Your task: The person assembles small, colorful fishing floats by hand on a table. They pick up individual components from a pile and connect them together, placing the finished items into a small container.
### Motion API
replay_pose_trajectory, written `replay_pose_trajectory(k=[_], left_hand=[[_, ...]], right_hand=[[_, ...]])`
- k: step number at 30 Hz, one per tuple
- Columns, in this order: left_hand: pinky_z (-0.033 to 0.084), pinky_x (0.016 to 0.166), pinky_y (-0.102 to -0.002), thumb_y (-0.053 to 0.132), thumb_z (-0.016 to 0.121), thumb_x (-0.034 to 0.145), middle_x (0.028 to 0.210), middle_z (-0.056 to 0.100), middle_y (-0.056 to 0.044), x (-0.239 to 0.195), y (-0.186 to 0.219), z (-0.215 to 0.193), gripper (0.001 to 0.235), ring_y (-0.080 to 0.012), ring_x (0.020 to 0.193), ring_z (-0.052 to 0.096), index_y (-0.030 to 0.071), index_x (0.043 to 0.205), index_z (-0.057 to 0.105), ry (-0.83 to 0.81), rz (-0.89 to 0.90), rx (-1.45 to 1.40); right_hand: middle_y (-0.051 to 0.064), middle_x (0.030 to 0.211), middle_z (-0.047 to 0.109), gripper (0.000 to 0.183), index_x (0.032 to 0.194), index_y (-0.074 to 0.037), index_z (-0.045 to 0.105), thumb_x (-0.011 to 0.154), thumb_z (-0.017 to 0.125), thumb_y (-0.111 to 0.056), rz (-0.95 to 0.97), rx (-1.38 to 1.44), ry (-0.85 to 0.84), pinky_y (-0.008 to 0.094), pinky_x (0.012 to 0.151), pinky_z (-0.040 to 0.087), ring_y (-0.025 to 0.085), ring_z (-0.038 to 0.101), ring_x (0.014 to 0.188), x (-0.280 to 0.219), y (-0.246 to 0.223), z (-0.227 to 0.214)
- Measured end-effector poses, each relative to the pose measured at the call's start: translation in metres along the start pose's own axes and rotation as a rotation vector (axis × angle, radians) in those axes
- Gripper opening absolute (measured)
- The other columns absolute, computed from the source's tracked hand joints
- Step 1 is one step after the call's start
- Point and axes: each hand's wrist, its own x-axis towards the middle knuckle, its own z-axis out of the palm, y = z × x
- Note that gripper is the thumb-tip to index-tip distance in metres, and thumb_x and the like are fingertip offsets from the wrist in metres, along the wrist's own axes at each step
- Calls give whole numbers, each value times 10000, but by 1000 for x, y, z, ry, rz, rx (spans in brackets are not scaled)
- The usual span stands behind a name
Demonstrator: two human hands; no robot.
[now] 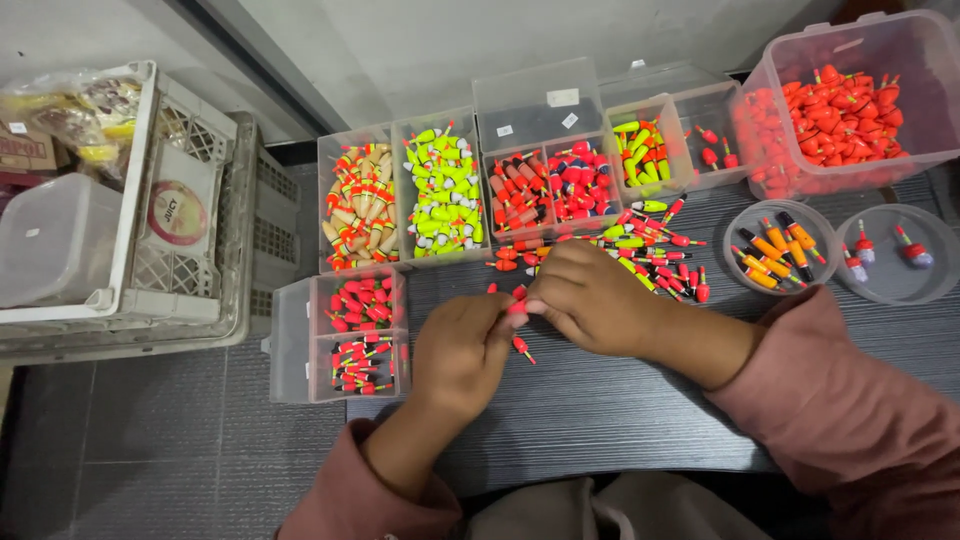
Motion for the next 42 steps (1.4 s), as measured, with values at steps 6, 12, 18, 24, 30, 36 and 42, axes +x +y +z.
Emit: replay_pose_trajectory(k=[6,12,18,24,30,36,42], left_hand=[[531,548,-273,160,750,893,728,642,-45,2,2,0,224,-193,636,650,38,1079,722,89,98,-42],[554,571,-375,199,669,958,792,705,-131,10,11,-15,244,-287,650,676,17,1119,694,54,-26,-147],[524,520,-322,156,683,953,704,676,-118,5,6,-7,182,-269,586,665,-1,1036,723,64,4,-133],[528,553,-330,113,716,913,702,663,-108,8,9,-11,184,-248,605,669,-6,1053,719,97,77,-112],[549,622,-406,239,568,1008,792,708,-140,12,16,-17,289,-312,678,686,15,1138,698,79,-14,-116],[510,508,-365,148,614,990,659,656,-147,7,10,-7,202,-321,562,649,-21,983,724,74,16,-142],[519,521,-372,98,653,958,695,655,-160,11,13,-12,162,-321,609,664,-45,1006,710,60,42,-114]], right_hand=[[66,768,590,276,880,-116,642,1043,478,-267,72,73,-31,467,694,517,331,631,770,-3,1,0],[84,768,583,251,879,-97,650,1033,517,-244,62,49,33,458,688,514,345,628,761,1,-2,-6],[89,740,598,249,875,-99,660,1031,514,-228,98,116,28,467,655,515,352,633,727,1,-1,-5],[101,700,588,245,873,-78,672,1025,535,-213,86,145,58,466,631,517,361,634,690,2,-2,-4],[84,699,588,234,876,-88,688,1017,552,-214,83,135,107,445,632,519,345,626,685,0,-2,-3],[91,681,596,262,849,-82,680,1027,537,-209,96,179,105,441,610,514,344,628,656,4,-5,-5],[97,688,602,256,855,-77,678,1026,538,-208,127,208,99,444,610,512,356,631,663,4,-5,-5]])
